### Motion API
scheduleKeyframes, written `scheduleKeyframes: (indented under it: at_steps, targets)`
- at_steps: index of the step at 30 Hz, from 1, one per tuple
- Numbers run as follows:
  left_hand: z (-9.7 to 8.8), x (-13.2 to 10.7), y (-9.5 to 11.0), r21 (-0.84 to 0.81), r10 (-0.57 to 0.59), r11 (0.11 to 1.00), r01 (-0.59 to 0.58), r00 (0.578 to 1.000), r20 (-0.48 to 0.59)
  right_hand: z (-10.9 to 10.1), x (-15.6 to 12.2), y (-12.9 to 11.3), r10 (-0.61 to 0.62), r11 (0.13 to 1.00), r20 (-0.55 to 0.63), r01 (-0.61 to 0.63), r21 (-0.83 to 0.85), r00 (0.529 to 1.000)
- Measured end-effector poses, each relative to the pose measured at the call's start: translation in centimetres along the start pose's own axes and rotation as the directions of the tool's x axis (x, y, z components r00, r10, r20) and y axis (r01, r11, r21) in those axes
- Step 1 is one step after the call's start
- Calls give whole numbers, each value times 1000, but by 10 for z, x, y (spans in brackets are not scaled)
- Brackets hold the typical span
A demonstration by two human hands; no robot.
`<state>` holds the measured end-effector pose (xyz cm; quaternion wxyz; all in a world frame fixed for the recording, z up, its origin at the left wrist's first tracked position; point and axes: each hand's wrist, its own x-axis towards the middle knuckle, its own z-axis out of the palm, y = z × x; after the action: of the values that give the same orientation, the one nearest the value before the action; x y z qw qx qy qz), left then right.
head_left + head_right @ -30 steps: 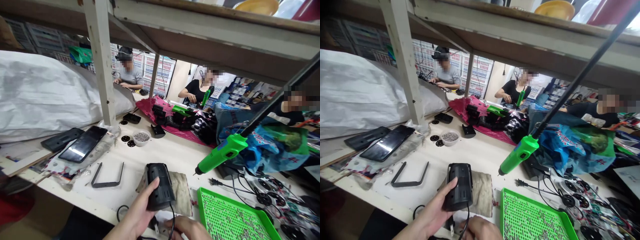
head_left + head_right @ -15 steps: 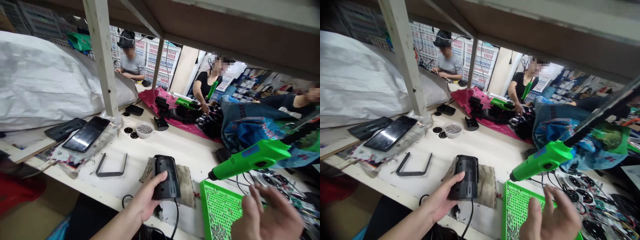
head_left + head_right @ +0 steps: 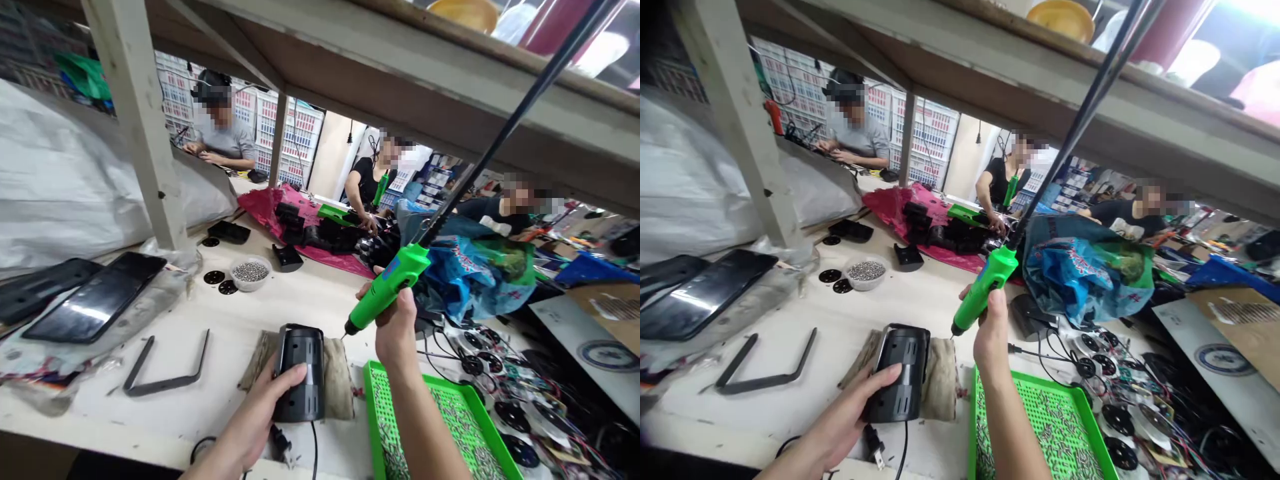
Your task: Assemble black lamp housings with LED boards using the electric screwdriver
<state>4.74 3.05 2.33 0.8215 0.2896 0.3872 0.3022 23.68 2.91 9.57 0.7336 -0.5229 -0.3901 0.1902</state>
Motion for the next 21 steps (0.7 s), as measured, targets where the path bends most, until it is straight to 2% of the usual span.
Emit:
scheduleKeyframes:
  at_steps: [5,8,12,14,16,21]
  targets:
    - [2,-4,-3,17,16,1000,-16,1000,8,2,-5,-8,33,997,-24,-32,66,999]
    - [0,-4,-1,6,39,999,-39,999,21,-10,-15,-9,30,998,23,-31,56,999]
    - [-5,-3,-3,-23,11,1000,-11,1000,24,-29,-35,-12,-22,997,107,30,-73,994]
    - [-7,-2,-5,-45,1,999,0,1000,25,-31,-44,-16,-21,999,110,26,-42,994]
    - [-8,-1,-7,-51,5,999,-4,1000,17,-25,-51,-22,-35,996,67,29,82,997]
    - [-6,0,-9,15,8,1000,-7,999,-33,5,-55,-37,-156,933,-62,168,319,986]
